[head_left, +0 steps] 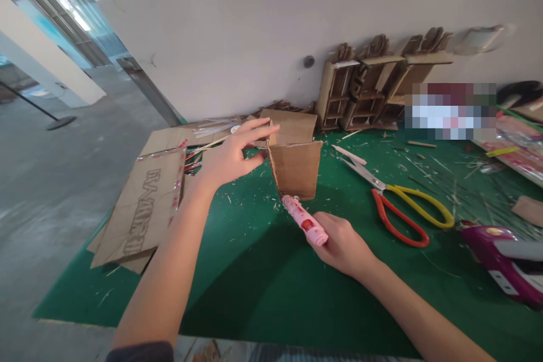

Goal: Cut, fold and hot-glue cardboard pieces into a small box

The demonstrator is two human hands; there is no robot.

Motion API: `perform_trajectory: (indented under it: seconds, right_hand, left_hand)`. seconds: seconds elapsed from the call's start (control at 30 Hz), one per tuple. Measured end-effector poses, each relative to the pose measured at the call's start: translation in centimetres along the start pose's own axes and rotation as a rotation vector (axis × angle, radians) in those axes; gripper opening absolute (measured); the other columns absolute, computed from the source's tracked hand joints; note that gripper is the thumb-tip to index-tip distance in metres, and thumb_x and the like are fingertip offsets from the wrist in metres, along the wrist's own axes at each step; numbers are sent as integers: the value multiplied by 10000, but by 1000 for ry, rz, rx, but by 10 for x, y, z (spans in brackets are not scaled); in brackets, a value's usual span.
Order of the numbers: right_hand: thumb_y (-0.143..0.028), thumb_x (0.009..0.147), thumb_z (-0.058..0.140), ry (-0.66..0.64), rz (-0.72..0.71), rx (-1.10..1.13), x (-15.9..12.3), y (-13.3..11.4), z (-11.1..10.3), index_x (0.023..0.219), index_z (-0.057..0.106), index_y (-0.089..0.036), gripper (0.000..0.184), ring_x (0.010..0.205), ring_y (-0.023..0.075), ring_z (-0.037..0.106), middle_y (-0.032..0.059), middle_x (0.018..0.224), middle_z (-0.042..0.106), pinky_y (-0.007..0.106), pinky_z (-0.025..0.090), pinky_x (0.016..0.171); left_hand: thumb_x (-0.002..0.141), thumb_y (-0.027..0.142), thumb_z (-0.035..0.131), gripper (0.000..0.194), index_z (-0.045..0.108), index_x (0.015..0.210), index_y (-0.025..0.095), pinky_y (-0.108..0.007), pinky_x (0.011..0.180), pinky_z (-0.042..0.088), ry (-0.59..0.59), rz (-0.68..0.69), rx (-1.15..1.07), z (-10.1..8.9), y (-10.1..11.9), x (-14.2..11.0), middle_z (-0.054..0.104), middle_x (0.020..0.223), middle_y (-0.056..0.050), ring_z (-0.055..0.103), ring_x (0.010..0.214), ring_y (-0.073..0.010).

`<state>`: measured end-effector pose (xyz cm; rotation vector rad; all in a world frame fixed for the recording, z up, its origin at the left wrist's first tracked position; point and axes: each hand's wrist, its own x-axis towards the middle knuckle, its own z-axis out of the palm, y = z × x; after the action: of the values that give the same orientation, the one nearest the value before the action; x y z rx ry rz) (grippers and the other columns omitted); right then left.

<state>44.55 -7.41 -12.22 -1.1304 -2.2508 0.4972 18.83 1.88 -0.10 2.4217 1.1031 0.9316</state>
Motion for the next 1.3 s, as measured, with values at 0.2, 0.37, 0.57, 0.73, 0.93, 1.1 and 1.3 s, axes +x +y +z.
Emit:
perform_trajectory:
  seconds: [0.2,0.37,0.57,0.73,0.93,1.1,1.3]
  right_hand:
    - [-238,854,456,-90,53,-4,1,2,0,714,354,-224,174,555,134,483,7,669,501,256,298,511]
    - [-222,832,460,-165,127,-22,2,-2,-3,709,343,-226,170,577,143,494,14,681,515,259,295,529]
    - [-214,830,476,-216,207,-60,4,-7,-5,692,340,-224,194,567,137,488,16,678,539,256,273,521]
    - [-204,828,489,-248,234,-123,7,-9,-4,674,352,-219,207,553,126,474,10,663,544,250,251,509]
    - [-175,807,508,-281,257,-169,10,-12,-5,667,385,-211,189,561,125,483,15,673,565,244,245,511]
    - [-167,799,514,-272,259,-180,7,-12,-6,664,370,-213,203,556,123,476,8,661,556,248,238,511]
    - [-175,807,510,-243,242,-163,5,-10,-5,678,369,-211,195,560,119,478,6,670,554,251,248,517]
  left_hand:
    - [866,158,550,529,509,1352,361,-410,1015,496,15,18,-9,2,-1,1,398,1497,-27,465,1315,-249]
    - [861,143,542,544,504,1354,372,-412,1017,493,11,19,1,3,0,1,393,1501,-21,452,1327,-250]
    - [854,128,549,558,504,1352,375,-403,1020,491,12,9,-2,2,0,0,393,1499,-13,460,1319,-234]
    - [858,137,552,545,507,1352,363,-408,1020,492,12,2,-4,2,1,0,392,1501,-19,470,1311,-240]
    - [859,145,555,544,503,1355,363,-419,1018,495,7,-9,17,1,2,0,391,1505,-19,503,1280,-243]
    - [867,157,552,534,499,1358,359,-412,1012,500,9,-7,17,1,1,-1,388,1507,-21,520,1260,-232]
    - [861,143,554,550,495,1362,365,-408,1004,503,8,-22,20,2,1,-1,384,1510,-20,537,1242,-230]
